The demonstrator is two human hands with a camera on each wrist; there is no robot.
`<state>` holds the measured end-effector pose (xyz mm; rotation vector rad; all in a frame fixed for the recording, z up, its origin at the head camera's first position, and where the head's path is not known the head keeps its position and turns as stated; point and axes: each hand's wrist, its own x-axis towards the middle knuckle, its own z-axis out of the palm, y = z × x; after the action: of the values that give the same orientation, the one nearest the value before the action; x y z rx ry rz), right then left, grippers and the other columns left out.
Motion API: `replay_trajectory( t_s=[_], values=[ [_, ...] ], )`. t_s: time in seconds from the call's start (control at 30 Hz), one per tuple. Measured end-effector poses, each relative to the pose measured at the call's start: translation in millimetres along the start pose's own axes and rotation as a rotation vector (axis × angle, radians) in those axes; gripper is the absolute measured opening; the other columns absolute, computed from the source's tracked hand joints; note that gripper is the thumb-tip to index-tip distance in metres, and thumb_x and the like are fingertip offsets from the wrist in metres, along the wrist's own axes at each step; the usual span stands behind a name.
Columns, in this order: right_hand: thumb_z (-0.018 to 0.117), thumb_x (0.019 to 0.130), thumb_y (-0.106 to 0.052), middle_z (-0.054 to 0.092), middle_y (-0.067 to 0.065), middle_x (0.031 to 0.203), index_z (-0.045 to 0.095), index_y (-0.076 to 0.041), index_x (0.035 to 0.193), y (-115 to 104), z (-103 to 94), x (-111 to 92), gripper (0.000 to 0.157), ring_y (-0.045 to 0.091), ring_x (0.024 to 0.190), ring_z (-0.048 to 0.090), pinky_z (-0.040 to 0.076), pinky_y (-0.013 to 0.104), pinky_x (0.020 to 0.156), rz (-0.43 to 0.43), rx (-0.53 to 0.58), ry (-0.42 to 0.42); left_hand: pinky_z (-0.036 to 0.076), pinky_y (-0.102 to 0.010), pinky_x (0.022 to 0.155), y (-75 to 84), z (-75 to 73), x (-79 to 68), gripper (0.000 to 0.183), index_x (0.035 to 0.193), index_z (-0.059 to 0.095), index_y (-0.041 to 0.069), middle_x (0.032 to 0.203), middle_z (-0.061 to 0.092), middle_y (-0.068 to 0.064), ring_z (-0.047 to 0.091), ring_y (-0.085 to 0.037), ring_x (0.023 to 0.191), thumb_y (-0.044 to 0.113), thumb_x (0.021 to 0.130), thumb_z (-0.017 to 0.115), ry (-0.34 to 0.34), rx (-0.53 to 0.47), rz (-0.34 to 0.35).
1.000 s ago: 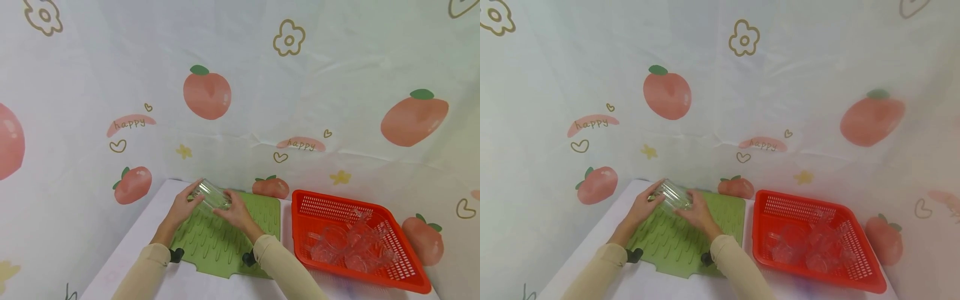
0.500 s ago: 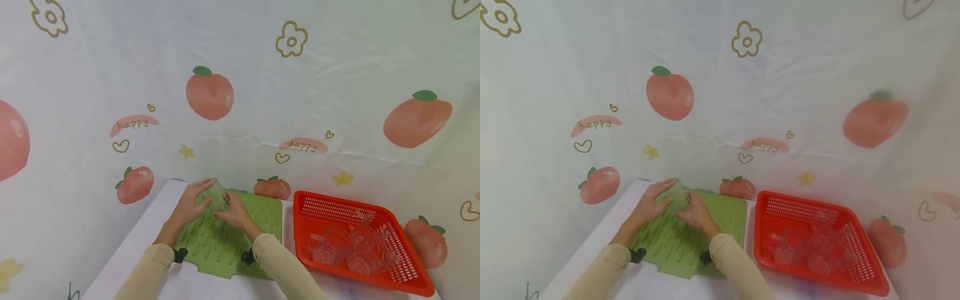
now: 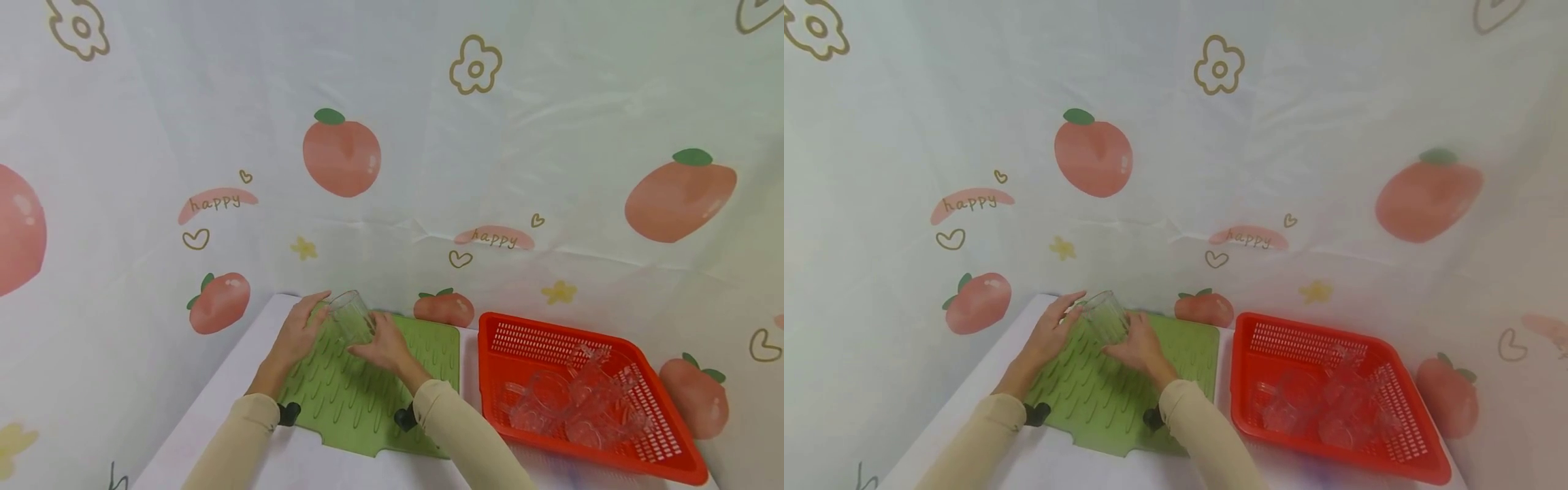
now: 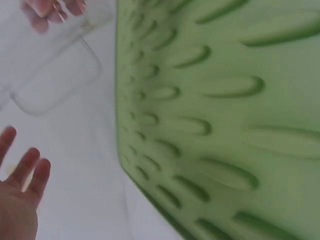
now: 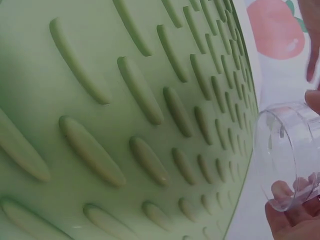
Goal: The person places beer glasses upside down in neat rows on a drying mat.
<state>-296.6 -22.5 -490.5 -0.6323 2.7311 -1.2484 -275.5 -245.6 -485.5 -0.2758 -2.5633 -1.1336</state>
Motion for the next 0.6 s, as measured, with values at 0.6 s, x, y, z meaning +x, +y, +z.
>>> replay_trajectory(
  t_s=[0.6],
  values=[
    [0.084,0.083,-0.039,0.060,0.015,0.141,0.051,-0.008,0.146,10.9,5.3,8.0,0.079,0.036,0.132,0.056,0.043,0.058,0.111,0.027,0.000,0.061,0.017,-0.077,0.115,-38.7,-1.1,-28.2,0.084,0.152,0.041,0.001,0.160,0.025,-0.036,0.018,-0.063,0.146,0.050,0.090,0.069,-0.230,0.314,-0.458]
  ],
)
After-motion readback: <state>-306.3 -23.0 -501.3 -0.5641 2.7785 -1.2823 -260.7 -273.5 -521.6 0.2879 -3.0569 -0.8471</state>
